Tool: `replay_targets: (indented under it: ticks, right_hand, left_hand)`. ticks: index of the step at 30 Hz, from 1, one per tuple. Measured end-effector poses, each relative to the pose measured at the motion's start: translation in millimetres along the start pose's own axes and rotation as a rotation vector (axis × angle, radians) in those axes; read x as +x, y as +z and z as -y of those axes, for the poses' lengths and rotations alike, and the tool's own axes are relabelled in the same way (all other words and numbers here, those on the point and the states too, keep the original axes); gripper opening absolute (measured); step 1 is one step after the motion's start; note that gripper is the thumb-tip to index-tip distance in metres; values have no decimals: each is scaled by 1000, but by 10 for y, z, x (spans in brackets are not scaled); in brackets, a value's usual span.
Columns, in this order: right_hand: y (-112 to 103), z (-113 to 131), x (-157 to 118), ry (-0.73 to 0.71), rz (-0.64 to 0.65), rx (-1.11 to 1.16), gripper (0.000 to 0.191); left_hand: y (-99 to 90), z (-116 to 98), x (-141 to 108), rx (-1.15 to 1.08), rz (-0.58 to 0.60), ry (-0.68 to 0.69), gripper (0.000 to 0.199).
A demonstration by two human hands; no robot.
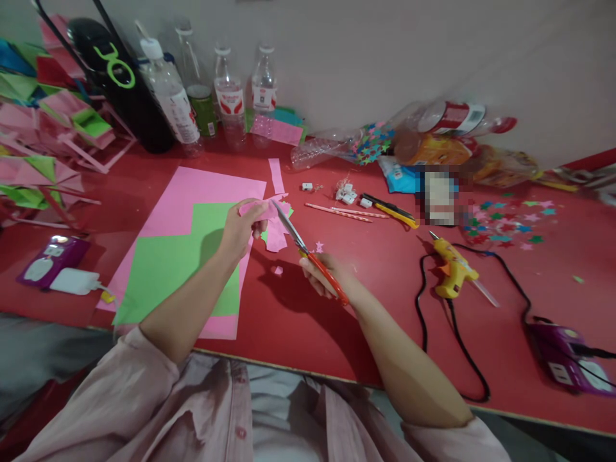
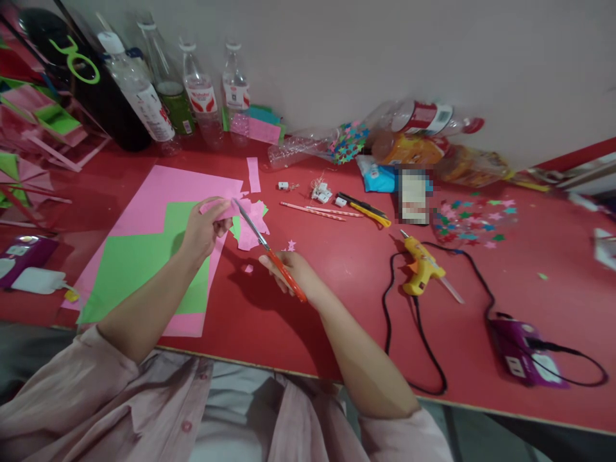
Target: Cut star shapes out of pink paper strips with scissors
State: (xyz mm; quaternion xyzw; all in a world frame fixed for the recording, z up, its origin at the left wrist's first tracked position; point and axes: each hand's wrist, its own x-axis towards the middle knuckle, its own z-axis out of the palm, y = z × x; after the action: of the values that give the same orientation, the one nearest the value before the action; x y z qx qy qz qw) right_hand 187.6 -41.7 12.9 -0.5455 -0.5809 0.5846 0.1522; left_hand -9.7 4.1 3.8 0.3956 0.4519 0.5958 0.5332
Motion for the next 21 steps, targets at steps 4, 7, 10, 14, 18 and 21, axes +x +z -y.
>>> replay_targets:
  ticks: [4, 7, 10, 14, 18, 21]
  right_hand:
    - [-32, -16, 4, -33, -1, 17, 46]
    - [-50, -36, 23, -42, 27, 42, 47]
    - [-50, -51, 31, -75, 40, 68, 48]
    - [-35, -56, 25, -93, 58, 105, 47]
    - [-20, -52, 32, -71, 89, 106, 47]
    - [-9, -47, 32, -58, 116, 91, 49]
  left_hand:
    - [5, 38, 25, -24, -62, 62, 17]
    - [8, 57, 47, -29, -66, 97, 12]
    - [5, 58, 53, -55, 9, 65, 11]
    - [26, 44, 29, -55, 113, 14, 11]
    - [65, 48, -11, -30, 86, 24, 16]
    - [75, 58, -23, -3, 69, 57, 18]
